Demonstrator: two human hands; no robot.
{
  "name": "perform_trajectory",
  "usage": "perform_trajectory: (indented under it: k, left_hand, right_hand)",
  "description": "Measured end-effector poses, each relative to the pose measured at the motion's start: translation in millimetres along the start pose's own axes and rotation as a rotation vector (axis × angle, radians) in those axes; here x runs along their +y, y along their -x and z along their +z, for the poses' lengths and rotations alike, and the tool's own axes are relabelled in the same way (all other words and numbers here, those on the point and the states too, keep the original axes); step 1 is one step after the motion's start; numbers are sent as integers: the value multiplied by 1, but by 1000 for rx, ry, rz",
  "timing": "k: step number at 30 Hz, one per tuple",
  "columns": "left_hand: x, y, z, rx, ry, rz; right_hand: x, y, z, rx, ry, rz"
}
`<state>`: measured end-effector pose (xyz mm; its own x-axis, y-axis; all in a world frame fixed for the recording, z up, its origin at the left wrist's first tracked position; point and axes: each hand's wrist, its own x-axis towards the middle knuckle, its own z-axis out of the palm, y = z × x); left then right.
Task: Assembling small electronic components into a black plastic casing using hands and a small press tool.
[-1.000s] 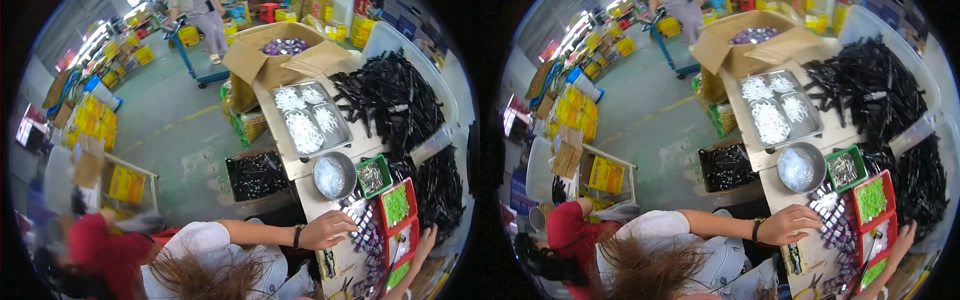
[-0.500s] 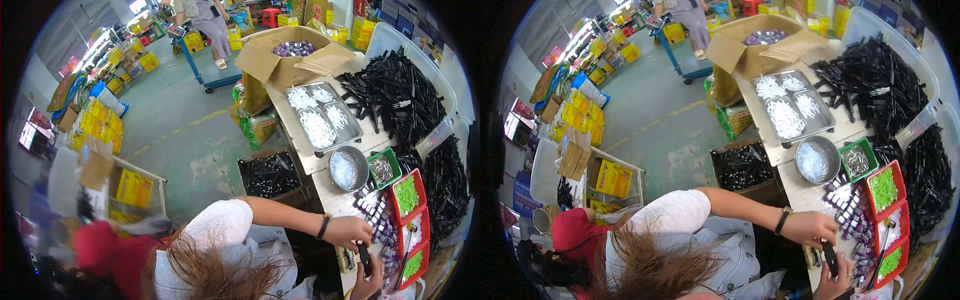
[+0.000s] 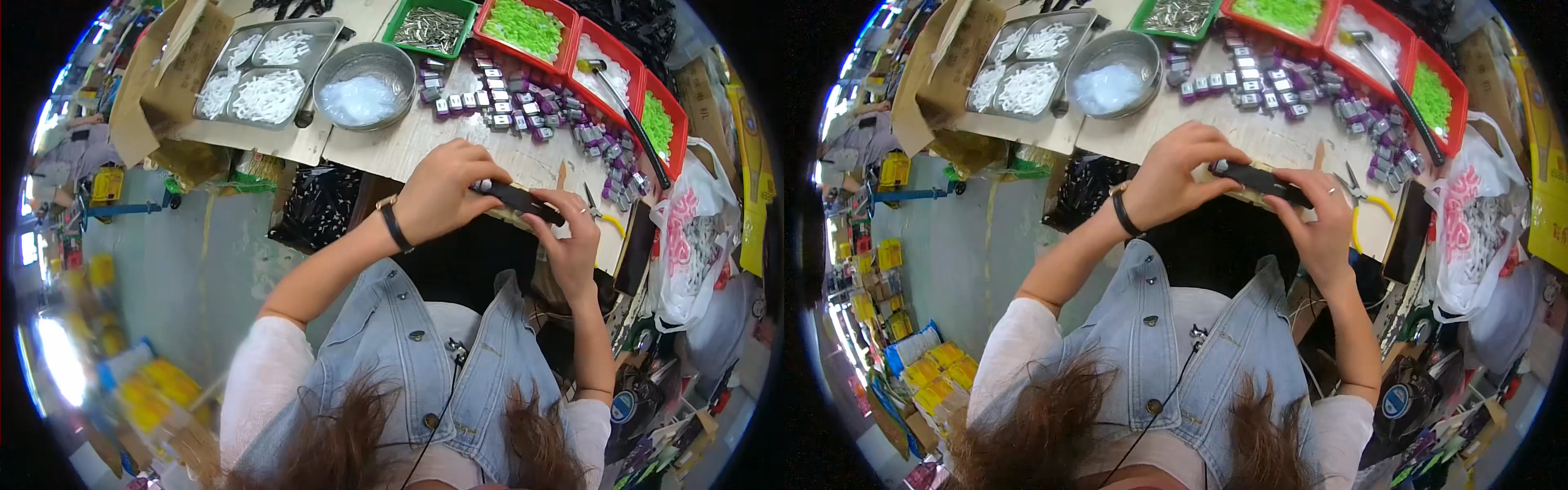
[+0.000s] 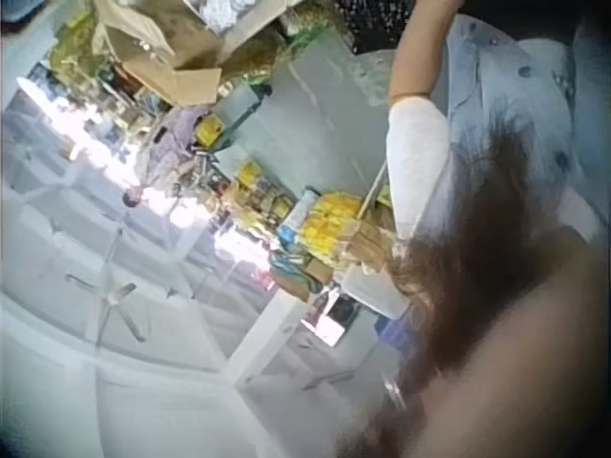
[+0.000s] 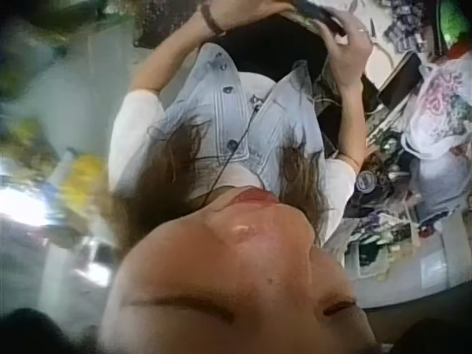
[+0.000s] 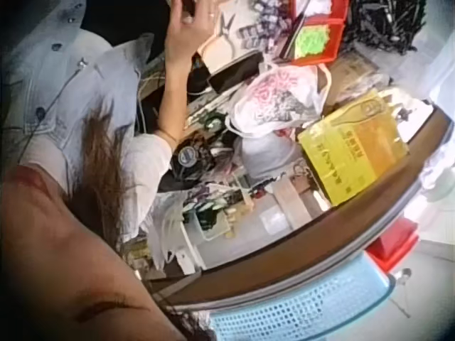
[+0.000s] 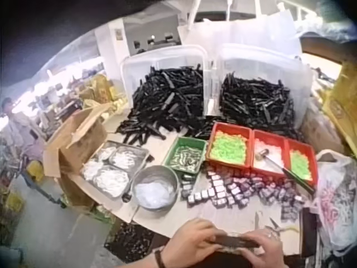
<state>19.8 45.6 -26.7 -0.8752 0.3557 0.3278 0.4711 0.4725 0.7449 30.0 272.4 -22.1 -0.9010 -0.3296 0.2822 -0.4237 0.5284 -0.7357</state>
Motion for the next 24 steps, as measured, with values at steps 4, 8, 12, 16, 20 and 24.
perform_trajectory:
  k: [4, 8, 12, 16, 20, 24]
  left_hand:
    - [-13, 7, 8, 30, 18, -28]
    - [-20, 8, 6, -43, 94, -124]
    - [-24, 4, 3, -100, 77, -128]
    - [-22, 3, 4, -53, 0, -94]
    - [4, 9, 8, -193, -222, 133]
    - [-23, 19, 43, -147, -521, 265]
  right_hand:
    - [1, 0, 9, -21, 70, 46]
    - [3, -2, 13, -44, 105, 45]
    - [6, -1, 14, -33, 104, 43]
    - [21, -2, 16, -65, 31, 36]
    - [8, -25, -13, -195, 186, -4]
    - [59, -101, -91, 208, 966, 16]
